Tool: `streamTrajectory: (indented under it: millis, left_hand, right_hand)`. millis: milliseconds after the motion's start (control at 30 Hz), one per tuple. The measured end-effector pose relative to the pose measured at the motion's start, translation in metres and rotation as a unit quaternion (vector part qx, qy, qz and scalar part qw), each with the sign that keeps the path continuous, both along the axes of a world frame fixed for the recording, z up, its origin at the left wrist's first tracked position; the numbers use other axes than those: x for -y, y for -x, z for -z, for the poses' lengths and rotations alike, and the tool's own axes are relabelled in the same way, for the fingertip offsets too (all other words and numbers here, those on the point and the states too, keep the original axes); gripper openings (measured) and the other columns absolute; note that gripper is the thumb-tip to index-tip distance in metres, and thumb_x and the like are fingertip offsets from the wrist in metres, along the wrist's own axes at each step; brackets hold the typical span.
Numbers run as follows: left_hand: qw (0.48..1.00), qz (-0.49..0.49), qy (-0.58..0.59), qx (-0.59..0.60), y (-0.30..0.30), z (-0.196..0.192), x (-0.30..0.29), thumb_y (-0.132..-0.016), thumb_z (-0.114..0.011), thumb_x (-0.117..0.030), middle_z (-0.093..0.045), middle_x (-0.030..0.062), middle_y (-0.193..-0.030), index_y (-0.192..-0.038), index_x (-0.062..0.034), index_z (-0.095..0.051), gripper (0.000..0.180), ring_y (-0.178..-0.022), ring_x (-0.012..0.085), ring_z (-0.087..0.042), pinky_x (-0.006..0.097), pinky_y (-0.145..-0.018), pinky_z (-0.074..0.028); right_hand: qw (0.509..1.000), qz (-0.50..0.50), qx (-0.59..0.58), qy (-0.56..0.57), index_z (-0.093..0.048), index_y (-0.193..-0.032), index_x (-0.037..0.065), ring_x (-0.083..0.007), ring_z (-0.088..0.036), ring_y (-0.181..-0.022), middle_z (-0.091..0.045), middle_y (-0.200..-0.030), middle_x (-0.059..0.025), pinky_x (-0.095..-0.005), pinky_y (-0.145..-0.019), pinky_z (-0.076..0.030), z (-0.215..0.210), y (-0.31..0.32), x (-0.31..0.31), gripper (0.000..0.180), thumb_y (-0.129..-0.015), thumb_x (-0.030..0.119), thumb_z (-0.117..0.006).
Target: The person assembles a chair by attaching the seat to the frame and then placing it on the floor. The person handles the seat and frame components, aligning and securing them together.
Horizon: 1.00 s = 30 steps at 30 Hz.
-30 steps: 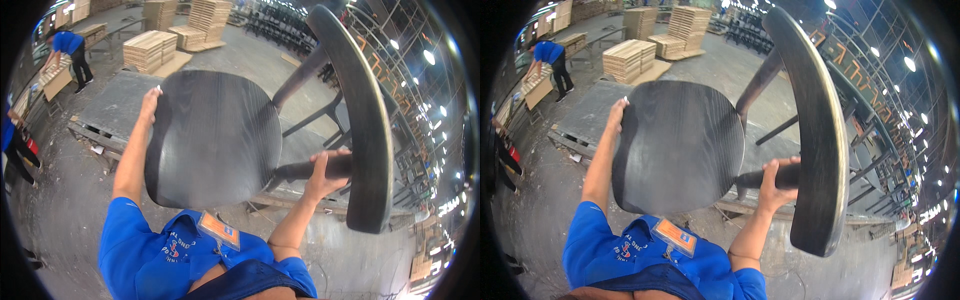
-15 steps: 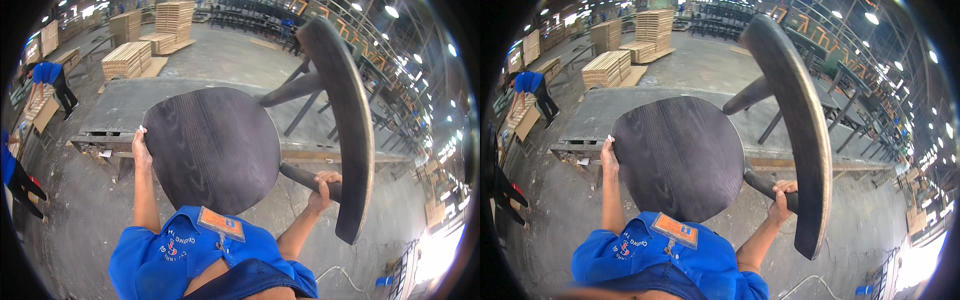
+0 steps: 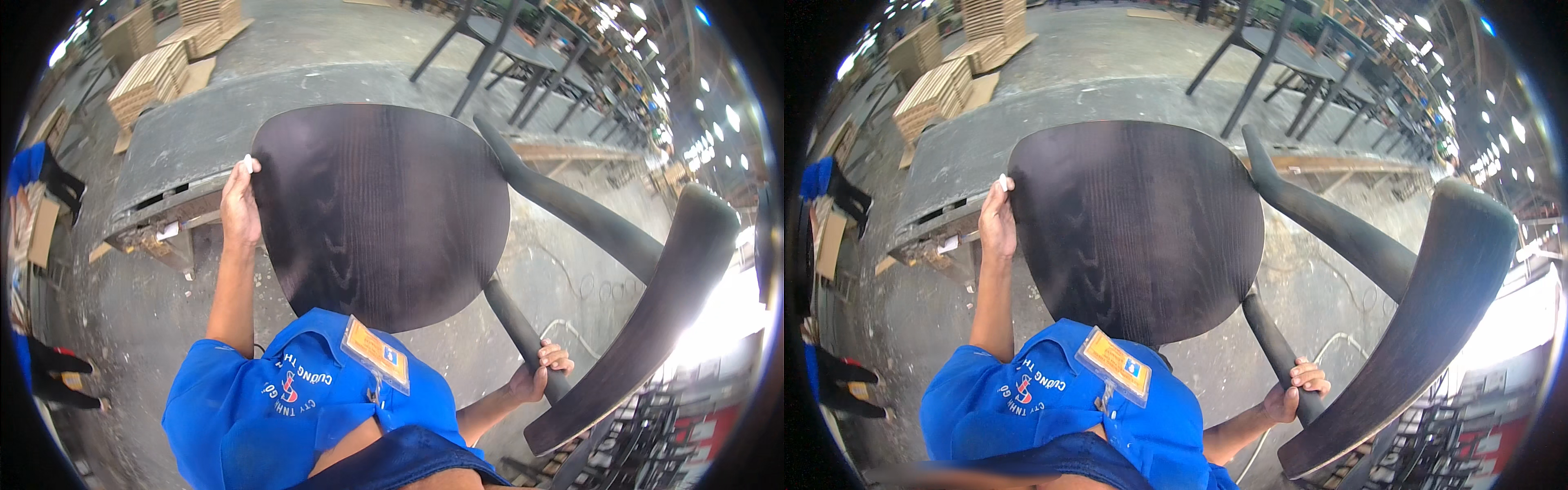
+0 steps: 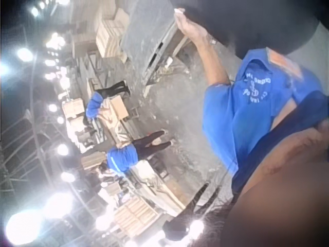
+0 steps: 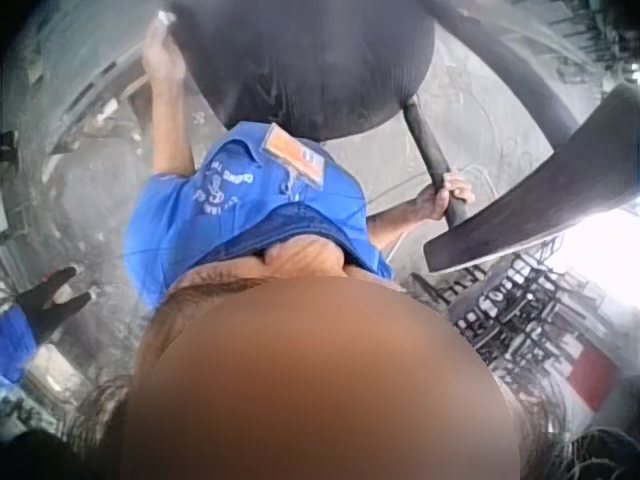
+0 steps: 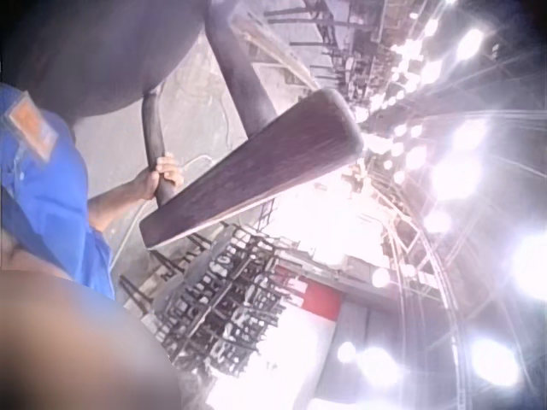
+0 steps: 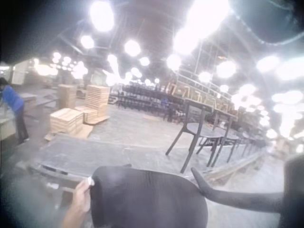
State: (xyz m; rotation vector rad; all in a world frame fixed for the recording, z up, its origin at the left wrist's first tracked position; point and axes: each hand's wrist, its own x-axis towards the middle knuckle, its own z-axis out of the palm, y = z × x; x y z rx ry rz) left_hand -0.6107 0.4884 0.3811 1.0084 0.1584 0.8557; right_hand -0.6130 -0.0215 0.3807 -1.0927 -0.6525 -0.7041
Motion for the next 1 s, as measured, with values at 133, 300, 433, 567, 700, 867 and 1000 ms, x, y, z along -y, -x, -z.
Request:
streamTrajectory:
  millis: [133, 300, 433, 567, 700, 867, 1000]
  left_hand:
    - [0.993, 0.115, -0.017, -0.034, -0.021, -0.007, 0.020, -0.098, -0.045, -0.021, -0.055, 0.0008, -0.101, -0.099, -0.0043, -0.057, 0.021, -0.102, 0.0132, -0.048, 0.028, -0.092, -0.035]
    - [0.973, 0.204, -0.070, -0.078, -0.068, -0.005, 0.078, -0.098, -0.045, -0.021, -0.055, 0.0012, -0.100, -0.093, -0.0051, -0.058, 0.021, -0.101, 0.0130, -0.048, 0.026, -0.093, -0.033]
    - [0.949, 0.288, -0.095, -0.087, -0.104, 0.009, 0.152, -0.097, -0.045, -0.019, -0.056, 0.0009, -0.100, -0.093, -0.0043, -0.059, 0.021, -0.101, 0.0126, -0.048, 0.026, -0.094, -0.032]
    - [0.918, 0.362, -0.102, -0.126, -0.137, 0.035, 0.236, -0.093, -0.050, -0.017, -0.058, 0.0004, -0.099, -0.086, -0.0062, -0.061, 0.017, -0.104, 0.0124, -0.047, 0.027, -0.095, -0.031]
    - [0.892, 0.411, -0.112, -0.153, -0.158, 0.071, 0.311, -0.093, -0.051, -0.018, -0.058, 0.0004, -0.098, -0.084, -0.0066, -0.062, 0.018, -0.104, 0.0122, -0.048, 0.027, -0.094, -0.031]
    - [0.861, 0.458, -0.126, -0.183, -0.167, 0.117, 0.401, -0.094, -0.050, -0.019, -0.059, 0.0004, -0.095, -0.082, -0.0066, -0.062, 0.020, -0.099, 0.0119, -0.050, 0.027, -0.090, -0.034]
    - [0.840, 0.478, -0.103, -0.234, -0.165, 0.157, 0.461, -0.093, -0.051, -0.019, -0.060, 0.0004, -0.093, -0.083, -0.0066, -0.062, 0.020, -0.093, 0.0123, -0.051, 0.026, -0.086, -0.036]
  right_hand:
    - [0.991, 0.099, -0.084, -0.046, -0.044, -0.090, 0.010, -0.0213, -0.050, -0.088, -0.047, -0.082, -0.0045, -0.0445, -0.098, -0.034, 0.021, 0.078, 0.012, 0.025, -0.074, 0.007, -0.063]
    - [0.963, 0.179, -0.165, -0.117, -0.046, -0.090, 0.009, -0.0213, -0.051, -0.093, -0.047, -0.085, -0.0049, -0.0488, -0.105, -0.034, 0.041, 0.152, 0.025, 0.025, -0.074, 0.006, -0.065]
    - [0.920, 0.244, -0.228, -0.205, -0.048, -0.092, 0.007, -0.0238, -0.051, -0.097, -0.049, -0.088, -0.0074, -0.0494, -0.108, -0.032, 0.051, 0.207, 0.046, 0.028, -0.071, 0.006, -0.067]
    - [0.895, 0.303, -0.248, -0.211, -0.050, -0.095, 0.004, -0.0256, -0.051, -0.100, -0.051, -0.092, -0.0104, -0.0437, -0.104, -0.034, 0.054, 0.250, 0.074, 0.029, -0.070, 0.006, -0.067]
    - [0.879, 0.332, -0.267, -0.211, -0.052, -0.097, 0.003, -0.0250, -0.049, -0.102, -0.050, -0.095, -0.0102, -0.0417, -0.103, -0.033, 0.057, 0.275, 0.099, 0.029, -0.071, 0.004, -0.066]
    - [0.861, 0.381, -0.273, -0.197, -0.053, -0.098, 0.002, -0.0249, -0.049, -0.100, -0.050, -0.094, -0.0109, -0.0414, -0.103, -0.034, 0.061, 0.291, 0.153, 0.032, -0.069, 0.003, -0.067]
    - [0.849, 0.408, -0.285, -0.178, -0.053, -0.101, 0.001, -0.0249, -0.050, -0.100, -0.050, -0.095, -0.0111, -0.0418, -0.103, -0.034, 0.053, 0.287, 0.193, 0.036, -0.068, 0.001, -0.066]
